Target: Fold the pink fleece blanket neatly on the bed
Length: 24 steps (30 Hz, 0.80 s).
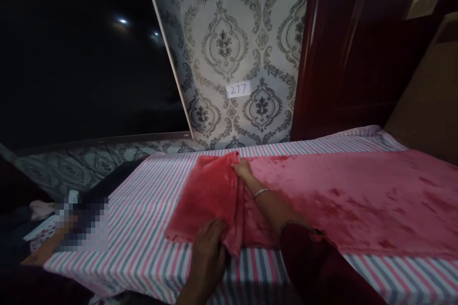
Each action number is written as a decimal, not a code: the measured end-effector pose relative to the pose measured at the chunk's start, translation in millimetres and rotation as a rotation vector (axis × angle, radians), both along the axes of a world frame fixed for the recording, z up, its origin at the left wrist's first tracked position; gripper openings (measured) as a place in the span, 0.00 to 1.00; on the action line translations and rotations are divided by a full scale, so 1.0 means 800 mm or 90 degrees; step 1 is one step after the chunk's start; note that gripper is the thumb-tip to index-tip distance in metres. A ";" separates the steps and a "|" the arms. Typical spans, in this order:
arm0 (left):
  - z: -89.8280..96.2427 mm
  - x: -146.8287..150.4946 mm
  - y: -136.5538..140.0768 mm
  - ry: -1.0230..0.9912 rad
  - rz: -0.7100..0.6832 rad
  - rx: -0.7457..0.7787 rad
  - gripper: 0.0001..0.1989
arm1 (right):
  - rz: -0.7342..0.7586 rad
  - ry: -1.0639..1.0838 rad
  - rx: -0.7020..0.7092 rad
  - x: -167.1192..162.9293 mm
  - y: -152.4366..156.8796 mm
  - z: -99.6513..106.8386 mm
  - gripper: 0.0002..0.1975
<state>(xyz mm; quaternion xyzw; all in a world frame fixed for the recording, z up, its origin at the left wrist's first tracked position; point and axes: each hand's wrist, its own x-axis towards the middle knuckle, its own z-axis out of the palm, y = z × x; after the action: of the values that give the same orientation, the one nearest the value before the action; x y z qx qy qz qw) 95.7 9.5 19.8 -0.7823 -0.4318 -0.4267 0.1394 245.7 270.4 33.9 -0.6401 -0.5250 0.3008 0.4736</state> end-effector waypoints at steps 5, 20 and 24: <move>0.015 0.014 0.008 -0.054 0.004 0.018 0.30 | -0.035 -0.015 0.021 0.016 0.018 0.014 0.23; -0.030 0.053 0.008 0.063 -0.067 -0.062 0.29 | -0.026 -0.159 -0.035 0.054 -0.004 0.011 0.05; -0.032 0.056 0.011 0.050 -0.073 0.019 0.23 | -0.061 -0.167 -0.067 0.068 -0.002 0.012 0.09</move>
<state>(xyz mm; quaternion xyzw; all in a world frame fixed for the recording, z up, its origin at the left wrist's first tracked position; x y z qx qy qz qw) 140.4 18.6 -5.8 -0.8196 -0.3745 -0.4093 0.1431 300.1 268.5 43.8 -0.7222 -0.5348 0.2188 0.3802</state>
